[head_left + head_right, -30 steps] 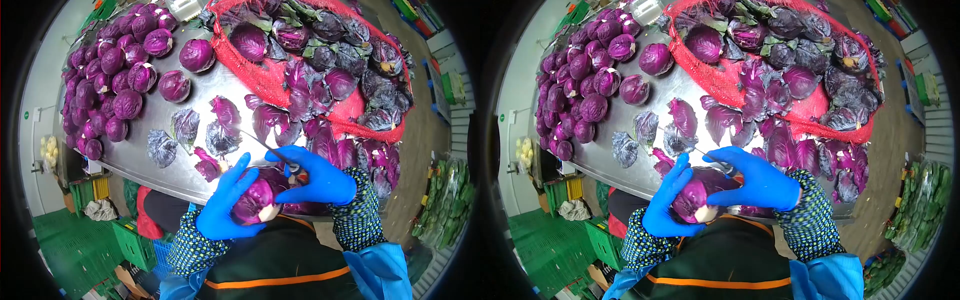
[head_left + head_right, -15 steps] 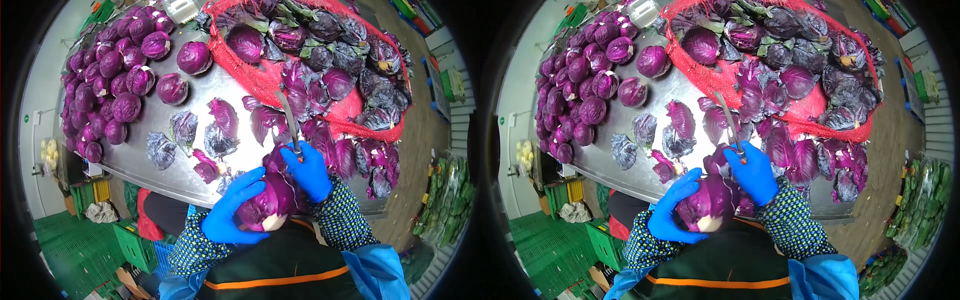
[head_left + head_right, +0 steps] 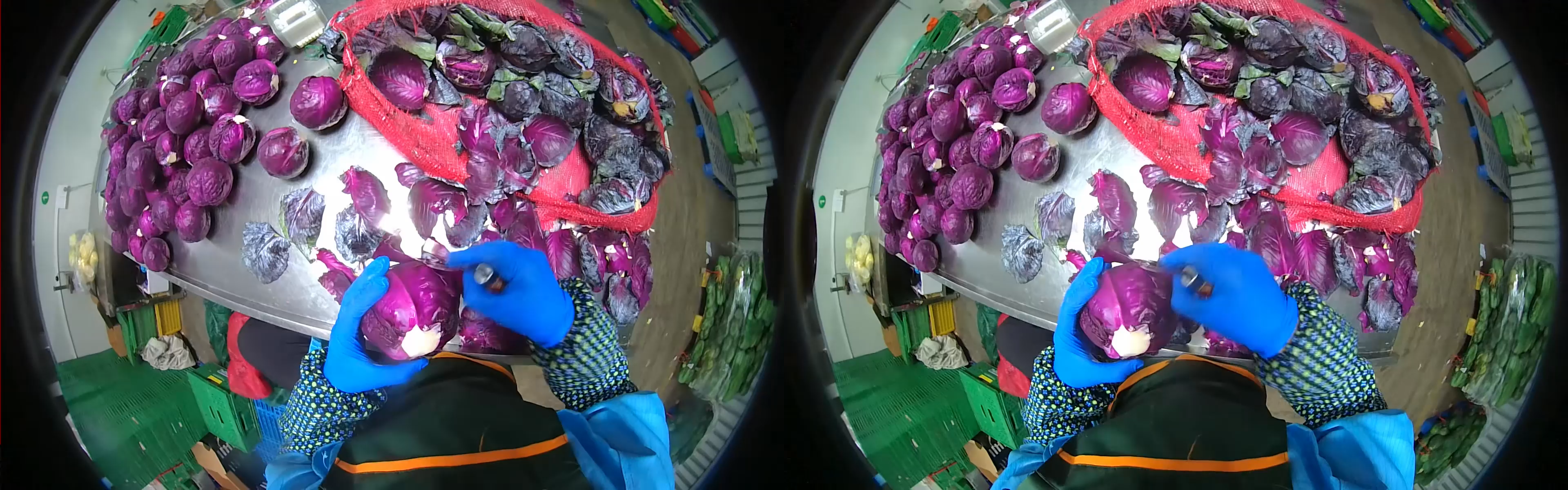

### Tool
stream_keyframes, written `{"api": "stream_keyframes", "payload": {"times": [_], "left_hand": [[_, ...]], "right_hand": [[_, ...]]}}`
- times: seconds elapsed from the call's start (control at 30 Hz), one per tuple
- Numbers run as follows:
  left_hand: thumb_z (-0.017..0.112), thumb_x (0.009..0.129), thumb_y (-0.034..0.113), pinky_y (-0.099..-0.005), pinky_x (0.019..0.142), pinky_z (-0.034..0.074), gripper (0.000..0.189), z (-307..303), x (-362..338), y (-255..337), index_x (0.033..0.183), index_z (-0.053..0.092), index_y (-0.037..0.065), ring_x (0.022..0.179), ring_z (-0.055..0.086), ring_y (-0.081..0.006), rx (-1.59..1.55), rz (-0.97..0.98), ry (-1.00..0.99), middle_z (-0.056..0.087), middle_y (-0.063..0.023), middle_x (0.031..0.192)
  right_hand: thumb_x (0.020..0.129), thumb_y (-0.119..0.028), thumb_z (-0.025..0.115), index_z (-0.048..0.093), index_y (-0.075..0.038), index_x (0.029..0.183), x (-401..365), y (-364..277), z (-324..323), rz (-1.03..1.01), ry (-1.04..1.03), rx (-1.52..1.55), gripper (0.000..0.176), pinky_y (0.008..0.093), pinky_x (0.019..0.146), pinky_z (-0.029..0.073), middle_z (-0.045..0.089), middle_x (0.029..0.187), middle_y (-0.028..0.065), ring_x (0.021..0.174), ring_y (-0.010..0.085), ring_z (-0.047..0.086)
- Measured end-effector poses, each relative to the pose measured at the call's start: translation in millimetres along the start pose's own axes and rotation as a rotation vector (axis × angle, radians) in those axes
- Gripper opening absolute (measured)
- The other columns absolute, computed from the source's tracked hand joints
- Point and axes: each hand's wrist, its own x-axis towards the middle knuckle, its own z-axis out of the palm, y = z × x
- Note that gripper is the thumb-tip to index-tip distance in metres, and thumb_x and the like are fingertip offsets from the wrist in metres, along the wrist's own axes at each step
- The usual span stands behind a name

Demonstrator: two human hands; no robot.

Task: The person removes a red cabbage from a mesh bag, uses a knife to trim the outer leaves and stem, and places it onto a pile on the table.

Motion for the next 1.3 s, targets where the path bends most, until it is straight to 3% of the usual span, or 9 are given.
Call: {"api": "stream_keyframes", "payload": {"times": [0.1, 0.23, 0.43, 0.5, 0.7, 0.9, 1.03, 1.2, 1.3], "left_hand": [[0.084, 0.051, 0.007, -0.0443, 0.108, 0.025, 0.103, -0.4, -1.5, 2.4, 0.138, 0.029, 0.009, 0.132, 0.03, -0.0328, 0.085, 0.055, -0.036, 0.031, -0.02, 0.141], [0.075, 0.064, 0.016, -0.0457, 0.107, 0.03, 0.099, 17.5, -6.0, -5.0, 0.142, 0.014, 0.003, 0.13, 0.032, -0.0326, -0.579, -0.182, 0.277, 0.022, -0.019, 0.144], [0.06, 0.083, 0.021, -0.0578, 0.105, 0.03, 0.074, 24.5, -2.5, -6.9, 0.141, 0.017, 0.005, 0.13, 0.03, -0.0386, -1.605, -0.423, 0.465, 0.026, -0.0215, 0.142], [0.061, 0.082, 0.027, -0.0593, 0.103, 0.031, 0.075, 21.3, 3.0, -8.7, 0.14, 0.018, 0.005, 0.129, 0.031, -0.0394, -1.486, -0.421, 0.442, 0.028, -0.0214, 0.141], [0.06, 0.082, 0.008, -0.0512, 0.097, 0.043, 0.077, 21.5, 10.8, -1.9, 0.141, 0.012, 0.009, 0.123, 0.041, -0.0365, -1.287, -0.419, 0.458, 0.034, -0.0204, 0.136], [0.059, 0.074, -0.004, -0.044, 0.101, 0.038, 0.082, 23.5, 21.3, 17.8, 0.142, 0.016, 0.009, 0.122, 0.042, -0.0309, -0.711, -0.308, 0.536, 0.035, -0.0175, 0.135], [0.059, 0.075, -0.004, -0.0462, 0.101, 0.039, 0.078, 30.4, 24.2, 24.0, 0.141, 0.018, 0.008, 0.123, 0.041, -0.0318, -0.978, -0.355, 0.572, 0.035, -0.0179, 0.135], [0.039, 0.084, 0.06, -0.06, 0.1, 0.033, 0.076, 23.7, 20.9, 3.0, 0.141, 0.024, 0.011, 0.129, 0.032, -0.0387, -1.639, -0.494, 0.518, 0.03, -0.0195, 0.141], [0.036, 0.084, 0.062, -0.0633, 0.099, 0.029, 0.075, 19.5, 18.6, -2.8, 0.14, 0.026, 0.013, 0.129, 0.031, -0.0388, -1.603, -0.505, 0.314, 0.03, -0.0196, 0.141]], "right_hand": [[0.078, -0.012, 0.065, 0.063, -0.005, 0.1, 4.0, 33.1, 10.5, 0.106, 0.233, 0.125, 0.023, 0.0264, 0.063, 0.049, 0.063, 0.082, 0.0058, 0.069, 0.0131, 0.06], [0.083, -0.01, 0.06, 0.059, 0.0, 0.102, -5.6, 39.6, 4.5, 0.536, 0.026, 0.699, 0.021, 0.0219, 0.053, 0.045, 0.062, 0.074, 0.0046, 0.06, 0.0076, 0.056], [0.081, -0.004, 0.06, 0.059, -0.001, 0.107, -28.8, 68.5, -1.2, 0.613, -0.108, 0.535, 0.027, 0.0248, 0.061, 0.049, 0.061, 0.079, 0.0067, 0.068, 0.0125, 0.06], [0.076, -0.001, 0.064, 0.059, -0.005, 0.113, -28.1, 59.1, 3.6, -0.105, 0.033, -0.12, 0.038, 0.031, 0.082, 0.048, 0.059, 0.102, 0.0122, 0.094, 0.0205, 0.06], [0.072, -0.008, 0.071, 0.059, -0.015, 0.117, 18.0, -13.8, 18.3, -0.441, 0.044, -0.111, 0.046, 0.0343, 0.086, 0.047, 0.051, 0.119, 0.012, 0.105, 0.0267, 0.052], [0.069, -0.014, 0.076, 0.061, -0.015, 0.099, 19.2, 8.5, 23.9, -0.393, 0.011, -0.028, 0.034, 0.0351, 0.076, 0.049, 0.053, 0.107, 0.0065, 0.093, 0.0262, 0.056], [0.063, -0.004, 0.079, 0.06, -0.007, 0.086, 9.7, 21.9, 25.0, -0.27, 0.048, 0.292, 0.03, 0.032, 0.072, 0.048, 0.056, 0.098, 0.0076, 0.086, 0.0214, 0.056], [0.056, 0.01, 0.078, 0.054, -0.007, 0.075, -7.8, 33.6, 15.4, -0.246, 0.089, 0.569, 0.035, 0.0308, 0.074, 0.047, 0.056, 0.097, 0.0079, 0.087, 0.0157, 0.054], [0.056, 0.007, 0.073, 0.05, -0.009, 0.076, -18.9, 62.7, 5.0, -0.178, 0.097, 0.775, 0.034, 0.0328, 0.075, 0.042, 0.052, 0.09, 0.0072, 0.086, 0.0185, 0.051]]}}
